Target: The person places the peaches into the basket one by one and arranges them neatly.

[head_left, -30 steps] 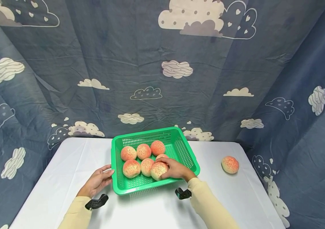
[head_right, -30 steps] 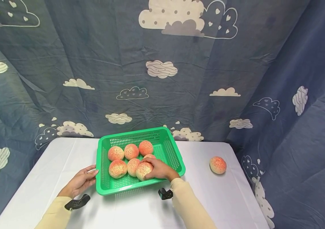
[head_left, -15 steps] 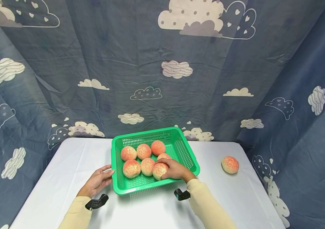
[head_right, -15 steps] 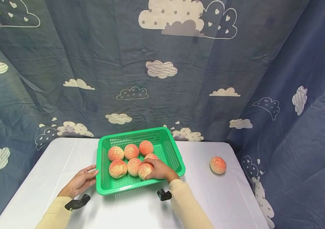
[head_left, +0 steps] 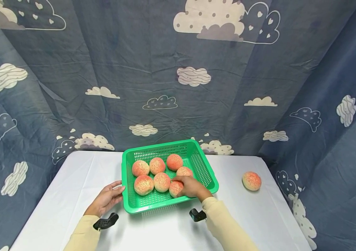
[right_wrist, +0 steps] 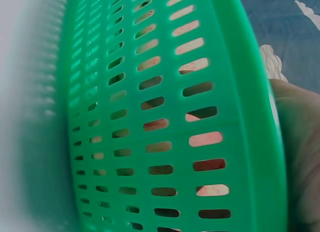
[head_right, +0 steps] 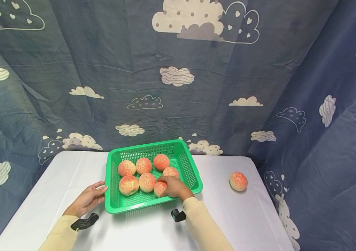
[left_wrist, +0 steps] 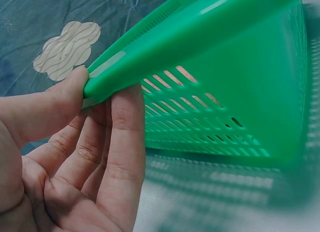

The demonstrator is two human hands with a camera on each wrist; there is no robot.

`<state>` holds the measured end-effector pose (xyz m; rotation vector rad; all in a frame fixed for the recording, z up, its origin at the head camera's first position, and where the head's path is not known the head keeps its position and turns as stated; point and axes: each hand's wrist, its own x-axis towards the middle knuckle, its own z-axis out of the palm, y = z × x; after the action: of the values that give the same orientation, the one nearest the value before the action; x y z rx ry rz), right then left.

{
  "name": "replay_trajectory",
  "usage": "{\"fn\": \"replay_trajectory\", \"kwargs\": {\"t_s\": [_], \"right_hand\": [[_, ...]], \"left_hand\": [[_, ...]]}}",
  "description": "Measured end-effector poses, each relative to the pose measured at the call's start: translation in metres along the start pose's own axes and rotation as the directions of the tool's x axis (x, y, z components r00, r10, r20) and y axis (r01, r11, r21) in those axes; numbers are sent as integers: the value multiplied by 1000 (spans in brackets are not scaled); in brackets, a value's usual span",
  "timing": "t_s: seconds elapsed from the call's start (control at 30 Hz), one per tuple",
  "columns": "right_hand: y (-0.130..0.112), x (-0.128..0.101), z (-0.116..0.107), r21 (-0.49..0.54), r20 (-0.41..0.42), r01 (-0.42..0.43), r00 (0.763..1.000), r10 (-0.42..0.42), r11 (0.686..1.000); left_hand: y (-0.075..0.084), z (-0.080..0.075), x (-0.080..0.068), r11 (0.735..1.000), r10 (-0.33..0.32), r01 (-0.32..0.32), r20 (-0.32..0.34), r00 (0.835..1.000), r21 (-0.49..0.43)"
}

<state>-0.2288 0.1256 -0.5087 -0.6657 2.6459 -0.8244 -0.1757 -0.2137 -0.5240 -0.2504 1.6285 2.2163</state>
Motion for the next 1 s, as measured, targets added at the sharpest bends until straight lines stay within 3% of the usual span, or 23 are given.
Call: {"fn": "replay_trajectory", "kwargs": {"t_s": [0.33,0.53,0.73,1.0], "right_hand": [[-4,-3,-2,6,-36,-55,998,56,998],[3,-10,-12,119,-73,9,997,0,993],[20,-23,-34,243,-96,83,994,-61,967],[43,-47,-62,362,-167,75,986,-15,929]], "left_hand": [[-1,-1,2,1000,3,-3,0,1000,0],[0,-1,1,1000,3,-3,1,1000,6],[1,-3,1,1000,10,-10,22,1000,1],[1,-2,2,1000,-8,9,19,1000,-22]]}}
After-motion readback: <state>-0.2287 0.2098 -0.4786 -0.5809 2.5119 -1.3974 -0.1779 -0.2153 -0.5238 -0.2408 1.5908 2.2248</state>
